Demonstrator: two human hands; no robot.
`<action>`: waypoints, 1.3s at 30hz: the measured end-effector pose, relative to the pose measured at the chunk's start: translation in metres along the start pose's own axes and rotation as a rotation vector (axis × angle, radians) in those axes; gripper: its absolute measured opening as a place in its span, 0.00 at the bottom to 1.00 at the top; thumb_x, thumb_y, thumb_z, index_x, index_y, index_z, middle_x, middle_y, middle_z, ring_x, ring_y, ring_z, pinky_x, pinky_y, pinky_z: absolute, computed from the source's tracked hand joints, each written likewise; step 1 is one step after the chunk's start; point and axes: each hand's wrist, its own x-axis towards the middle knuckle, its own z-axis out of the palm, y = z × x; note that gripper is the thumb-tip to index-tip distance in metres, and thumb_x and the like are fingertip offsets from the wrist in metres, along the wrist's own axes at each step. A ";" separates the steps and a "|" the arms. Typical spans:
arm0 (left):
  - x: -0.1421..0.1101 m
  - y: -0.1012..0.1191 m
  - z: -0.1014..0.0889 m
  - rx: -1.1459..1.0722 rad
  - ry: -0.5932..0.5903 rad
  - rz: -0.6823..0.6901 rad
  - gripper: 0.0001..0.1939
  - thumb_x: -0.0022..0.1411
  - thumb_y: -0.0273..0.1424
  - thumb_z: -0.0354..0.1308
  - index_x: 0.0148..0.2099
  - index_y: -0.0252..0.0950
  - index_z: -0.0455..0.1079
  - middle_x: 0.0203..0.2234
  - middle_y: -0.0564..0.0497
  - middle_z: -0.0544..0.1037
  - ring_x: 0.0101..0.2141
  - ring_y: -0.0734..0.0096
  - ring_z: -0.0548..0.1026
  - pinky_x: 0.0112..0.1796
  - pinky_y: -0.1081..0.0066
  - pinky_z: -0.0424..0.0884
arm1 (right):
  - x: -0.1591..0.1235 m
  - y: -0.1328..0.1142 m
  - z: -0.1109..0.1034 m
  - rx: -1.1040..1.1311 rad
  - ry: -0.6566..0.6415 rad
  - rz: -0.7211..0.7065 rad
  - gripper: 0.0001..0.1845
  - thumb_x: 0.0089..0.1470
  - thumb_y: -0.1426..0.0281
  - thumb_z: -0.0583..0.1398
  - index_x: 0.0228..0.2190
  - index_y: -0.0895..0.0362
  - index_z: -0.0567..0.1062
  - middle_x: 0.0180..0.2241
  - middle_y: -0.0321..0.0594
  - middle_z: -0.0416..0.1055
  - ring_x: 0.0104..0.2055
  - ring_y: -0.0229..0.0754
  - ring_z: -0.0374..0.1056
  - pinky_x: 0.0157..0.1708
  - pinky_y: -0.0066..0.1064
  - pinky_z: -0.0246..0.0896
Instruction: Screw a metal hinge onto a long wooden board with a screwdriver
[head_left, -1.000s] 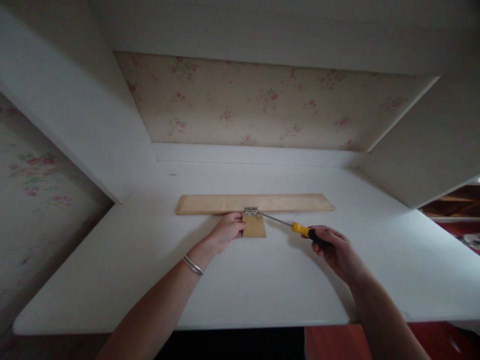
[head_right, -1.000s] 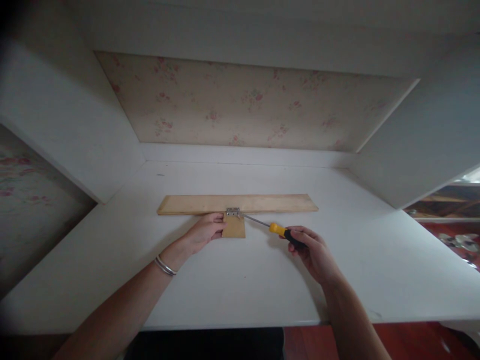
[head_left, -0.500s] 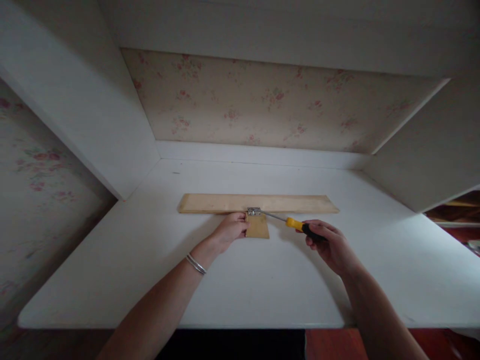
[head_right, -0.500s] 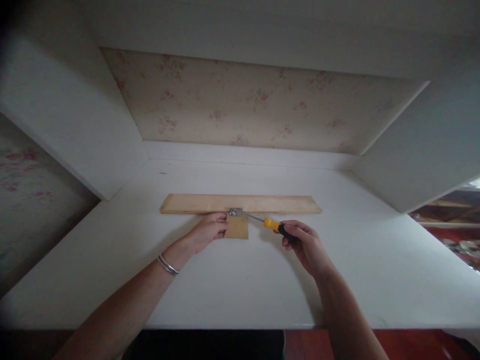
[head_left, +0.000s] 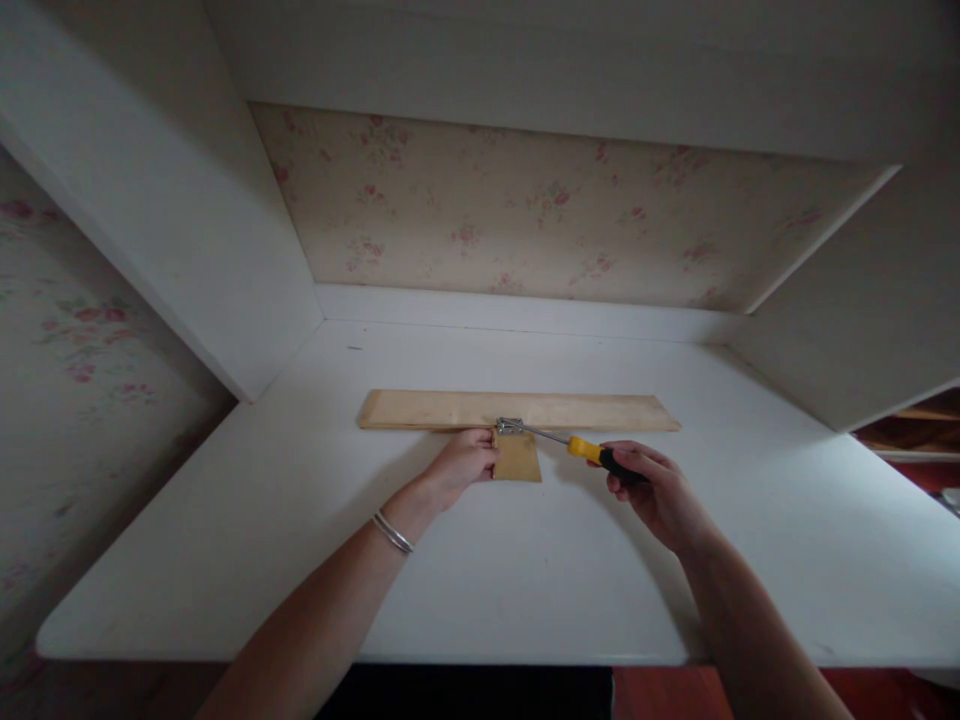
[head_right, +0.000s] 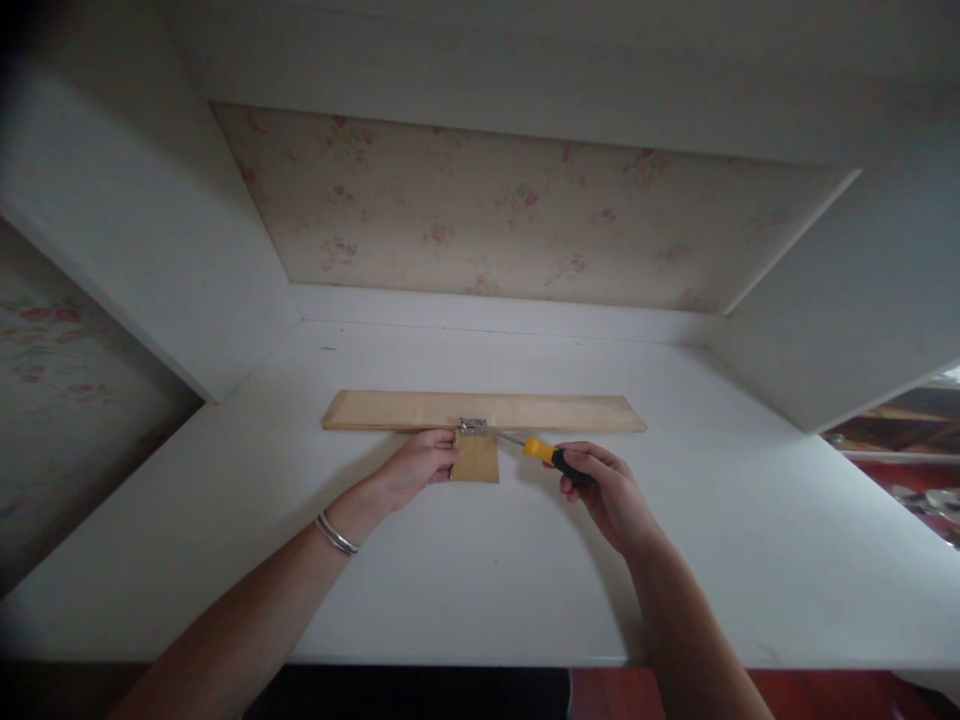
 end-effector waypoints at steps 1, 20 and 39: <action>0.000 0.000 0.000 -0.001 -0.002 0.001 0.11 0.50 0.20 0.62 0.39 0.30 0.74 0.40 0.42 0.80 0.42 0.62 0.78 0.48 0.61 0.72 | 0.000 0.000 0.000 0.003 0.001 0.001 0.16 0.43 0.63 0.70 0.33 0.60 0.79 0.32 0.46 0.77 0.22 0.34 0.66 0.18 0.22 0.61; -0.008 0.007 0.004 -0.001 0.056 -0.011 0.11 0.53 0.16 0.56 0.38 0.30 0.74 0.40 0.42 0.80 0.41 0.63 0.78 0.45 0.64 0.73 | 0.002 0.007 -0.004 -0.009 0.008 0.012 0.15 0.44 0.63 0.70 0.33 0.59 0.79 0.32 0.44 0.76 0.23 0.33 0.66 0.18 0.22 0.61; -0.001 0.001 -0.003 -0.023 0.006 0.021 0.13 0.51 0.19 0.58 0.41 0.29 0.75 0.41 0.40 0.79 0.40 0.62 0.78 0.44 0.64 0.72 | -0.003 -0.010 -0.001 -0.108 0.015 0.012 0.16 0.43 0.62 0.71 0.33 0.60 0.79 0.30 0.44 0.75 0.22 0.35 0.67 0.18 0.24 0.61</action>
